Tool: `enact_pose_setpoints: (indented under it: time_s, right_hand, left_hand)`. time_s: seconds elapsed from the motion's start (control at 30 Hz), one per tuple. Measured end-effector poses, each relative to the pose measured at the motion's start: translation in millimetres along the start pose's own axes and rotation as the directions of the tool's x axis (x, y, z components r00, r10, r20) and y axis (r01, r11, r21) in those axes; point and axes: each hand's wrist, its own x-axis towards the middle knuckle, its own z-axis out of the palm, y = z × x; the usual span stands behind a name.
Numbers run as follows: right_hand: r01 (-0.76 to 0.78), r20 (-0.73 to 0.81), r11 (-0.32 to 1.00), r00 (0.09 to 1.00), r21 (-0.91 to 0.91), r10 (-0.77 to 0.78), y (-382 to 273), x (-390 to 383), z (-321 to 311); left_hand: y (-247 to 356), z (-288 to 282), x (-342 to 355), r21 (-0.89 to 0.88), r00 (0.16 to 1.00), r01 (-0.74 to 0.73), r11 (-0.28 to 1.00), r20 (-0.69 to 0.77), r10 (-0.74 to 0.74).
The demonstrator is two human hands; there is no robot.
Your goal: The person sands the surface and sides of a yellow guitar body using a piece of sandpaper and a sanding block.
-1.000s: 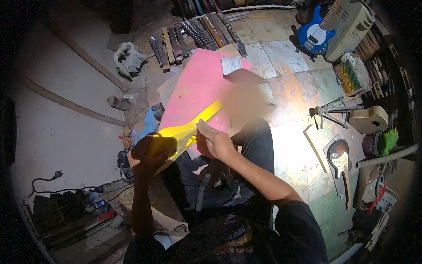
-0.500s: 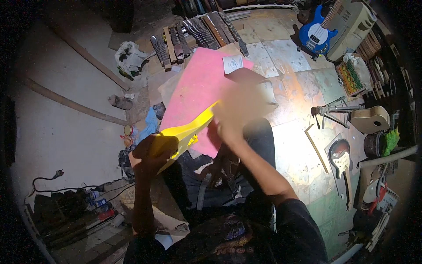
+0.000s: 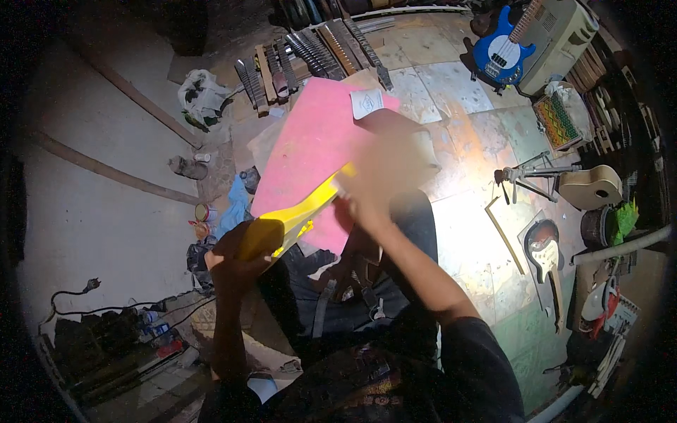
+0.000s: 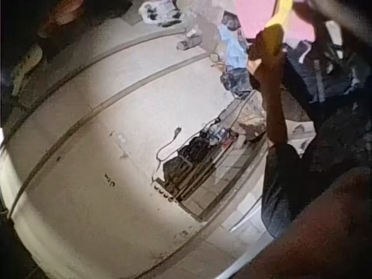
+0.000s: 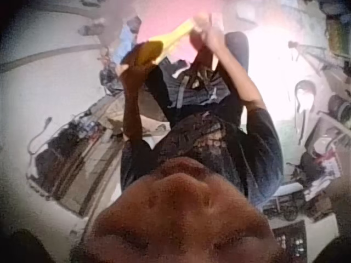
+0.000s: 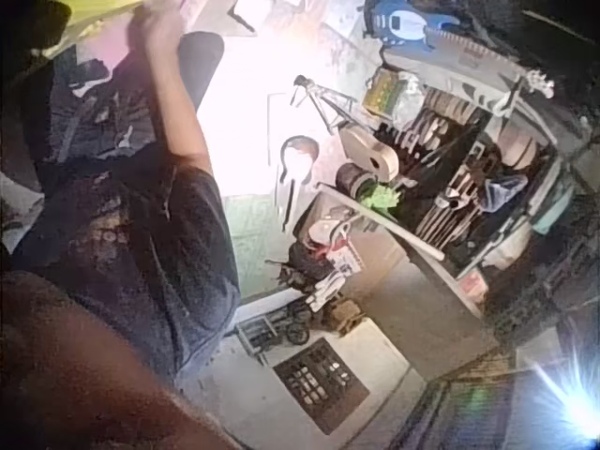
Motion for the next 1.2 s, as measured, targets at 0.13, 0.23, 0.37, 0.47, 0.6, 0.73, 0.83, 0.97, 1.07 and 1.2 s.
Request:
enact_pose_setpoints:
  time_s: [0.13,0.23,0.37,0.47,0.6,0.73,0.83,0.97,1.07,1.2]
  right_hand:
    - [0.067,-0.145,0.992,0.988,0.108,-0.051,-27,-4,6]
    - [0.319,-0.247,0.93,0.93,0.184,-0.27,-53,-28,8]
    - [-0.083,-0.035,0.98,0.995,0.181,0.09,48,26,-4]
    - [-0.373,0.229,0.651,0.926,0.661,0.299,64,45,-17]
    - [-0.477,0.419,0.079,0.83,0.875,0.37,7,12,-65]
    - [-0.483,0.577,-0.325,0.745,0.813,0.336,26,0,-48]
    - [-0.423,0.541,-0.356,0.757,0.834,0.368,23,-2,-41]
    - [-0.327,0.227,0.151,0.859,0.933,0.458,26,1,-20]
    - [-0.139,-0.124,0.745,0.95,0.652,0.286,42,7,1]
    - [0.152,-0.278,0.978,0.955,0.143,-0.107,-5,5,7]
  left_hand:
    - [0,4,1,0.012,1.0,-0.006,1.0,-0.01,0.006]
    - [1,2,-2,-0.009,0.998,-0.046,0.999,-0.048,0.046]
    - [15,13,4,-0.037,0.996,-0.076,0.996,-0.054,0.074]
    - [15,3,9,-0.034,0.997,-0.078,0.996,0.007,0.079]
    - [3,-6,-3,-0.046,0.997,0.081,0.996,-0.014,-0.081]
    - [-1,-13,-5,-0.082,0.976,0.218,0.972,0.023,-0.217]
    - [6,-14,-4,-0.079,0.955,0.297,0.952,0.05,-0.294]
    - [-2,-9,-10,-0.074,0.974,0.225,0.972,-0.005,-0.226]
    - [-2,-3,-11,-0.044,0.987,0.154,0.987,-0.044,-0.156]
    - [0,-3,-13,-0.028,0.996,0.066,0.997,-0.055,-0.067]
